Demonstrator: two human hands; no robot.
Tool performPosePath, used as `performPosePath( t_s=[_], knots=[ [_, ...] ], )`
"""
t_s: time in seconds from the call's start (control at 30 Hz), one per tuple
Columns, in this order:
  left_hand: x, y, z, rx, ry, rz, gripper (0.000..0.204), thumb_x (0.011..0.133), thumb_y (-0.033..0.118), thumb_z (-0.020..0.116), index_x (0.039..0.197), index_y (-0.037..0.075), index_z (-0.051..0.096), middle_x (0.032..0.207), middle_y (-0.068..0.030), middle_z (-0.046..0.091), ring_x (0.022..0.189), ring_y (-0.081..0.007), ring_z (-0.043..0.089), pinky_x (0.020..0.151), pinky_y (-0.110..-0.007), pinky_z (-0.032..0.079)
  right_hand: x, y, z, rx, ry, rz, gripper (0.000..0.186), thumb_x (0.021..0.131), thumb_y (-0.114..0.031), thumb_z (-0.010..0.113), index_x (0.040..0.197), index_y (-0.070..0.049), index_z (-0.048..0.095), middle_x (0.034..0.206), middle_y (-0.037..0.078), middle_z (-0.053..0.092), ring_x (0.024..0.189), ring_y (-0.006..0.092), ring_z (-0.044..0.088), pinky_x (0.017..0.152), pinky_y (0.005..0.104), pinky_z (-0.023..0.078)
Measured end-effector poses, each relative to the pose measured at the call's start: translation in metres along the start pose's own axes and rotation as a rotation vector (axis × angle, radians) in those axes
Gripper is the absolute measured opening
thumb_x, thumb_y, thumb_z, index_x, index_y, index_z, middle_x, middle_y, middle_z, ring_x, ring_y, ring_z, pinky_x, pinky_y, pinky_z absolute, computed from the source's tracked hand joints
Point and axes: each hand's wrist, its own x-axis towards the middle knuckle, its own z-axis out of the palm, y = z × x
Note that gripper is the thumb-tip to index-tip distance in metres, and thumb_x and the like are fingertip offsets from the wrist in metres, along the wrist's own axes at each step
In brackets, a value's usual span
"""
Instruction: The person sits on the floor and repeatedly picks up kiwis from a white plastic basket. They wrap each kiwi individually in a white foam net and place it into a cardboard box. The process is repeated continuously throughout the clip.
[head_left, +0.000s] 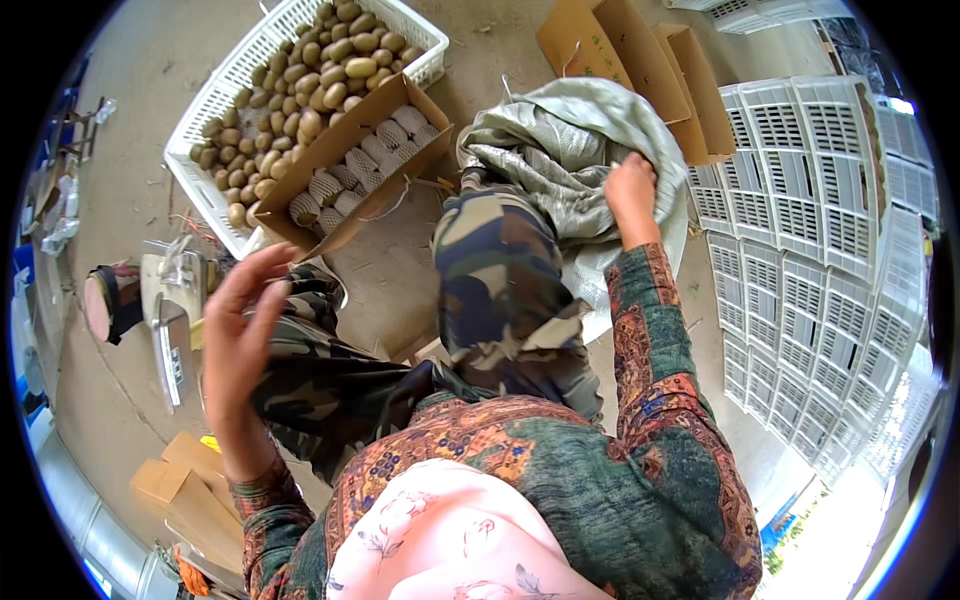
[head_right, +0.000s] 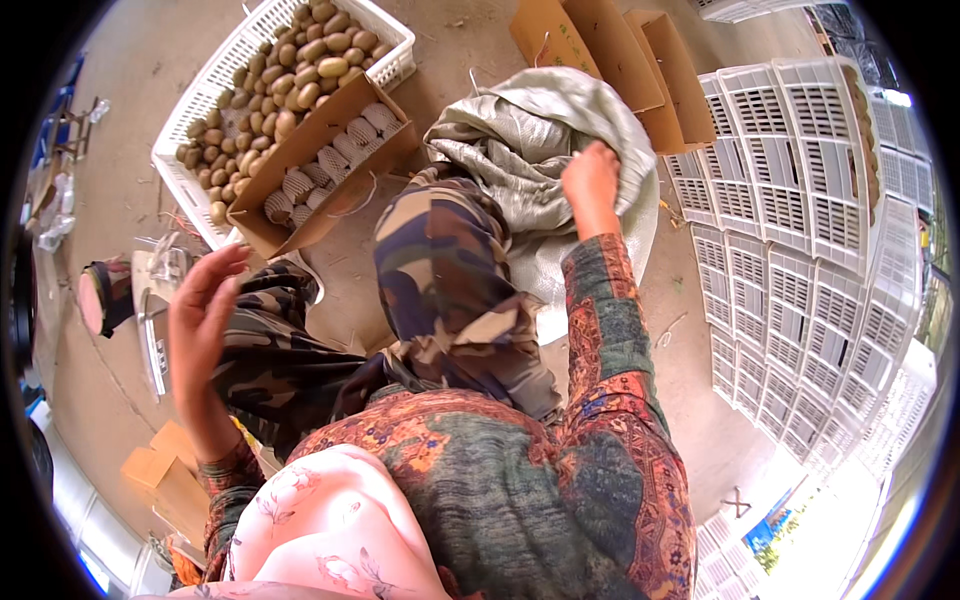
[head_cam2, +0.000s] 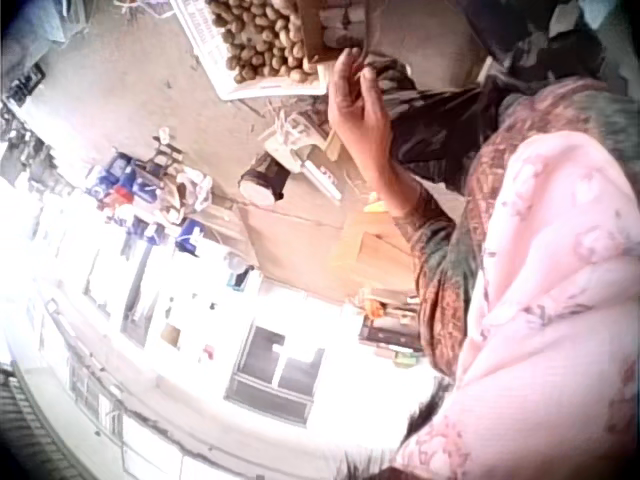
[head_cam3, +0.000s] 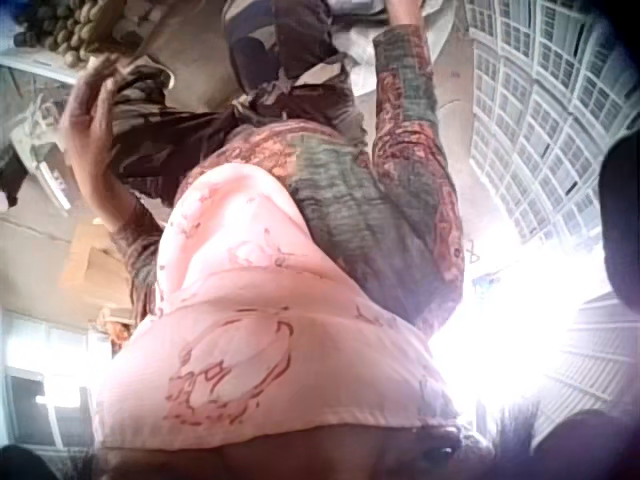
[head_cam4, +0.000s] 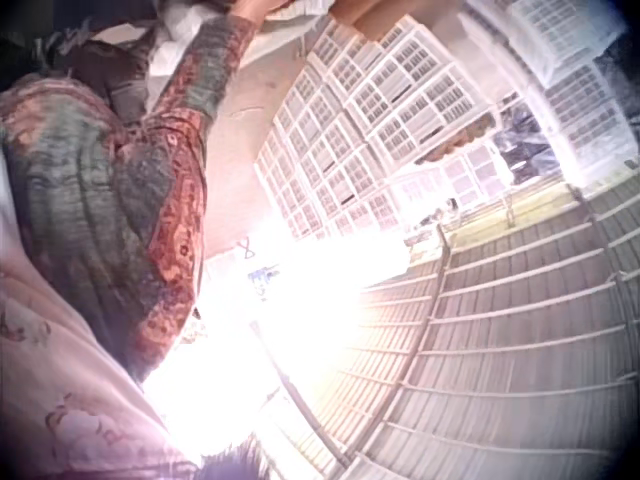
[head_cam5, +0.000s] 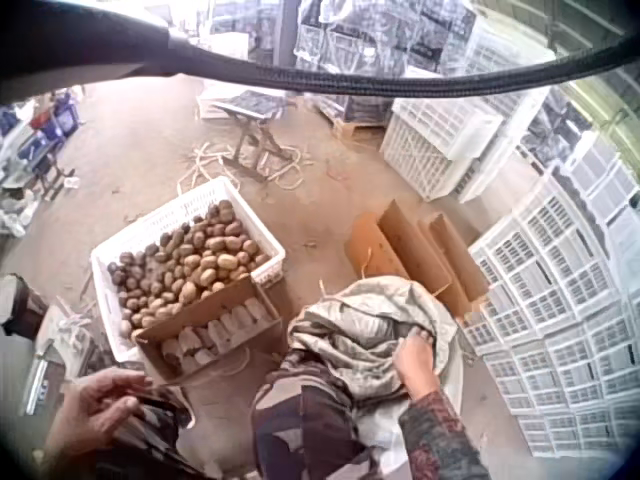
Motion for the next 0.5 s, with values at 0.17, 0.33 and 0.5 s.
performPosePath(
  t_s=[0.17,0.33,0.5],
  knots=[
    [0.021,0.089,0.150,0.350,-0.313,0.686,0.038,0.085,0.009,0.072,0.121,0.000,0.064,0.118,-0.0167,0.067,0.112,-0.0325,0.062,0.098,-0.040,0.050,-0.041,0.061,0.001,-0.508,0.160,-0.524,0.052,0.091,-0.015,0.058,0.143,-0.017,0.050,0.154,0.014,0.041,0.143,0.0375,0.037,0.107,0.0686,0.032],
    [0.079,0.057,0.338,1.127,-0.643,0.637,0.035,0.084,0.018,0.068,0.113,-0.001,0.069,0.119,-0.0171,0.064,0.117,-0.0302,0.058,0.096,-0.043,0.049,-0.066,0.083,-0.001,-0.229,0.041,-0.827,0.012,0.078,-0.012,0.061,0.084,-0.008,0.070,0.094,0.015,0.069,0.113,0.0336,0.060,0.107,0.0473,0.042],
    [0.088,0.035,0.370,1.096,-0.861,0.768,0.067,0.080,0.017,0.076,0.142,0.007,0.052,0.126,-0.0118,0.068,0.127,-0.0265,0.059,0.110,-0.049,0.037,-0.166,0.096,-0.107,-0.043,-0.211,-0.637,0.016,0.075,-0.016,0.063,0.084,-0.004,0.068,0.079,0.018,0.066,0.083,0.0361,0.064,0.089,0.0484,0.052]
  ],
)
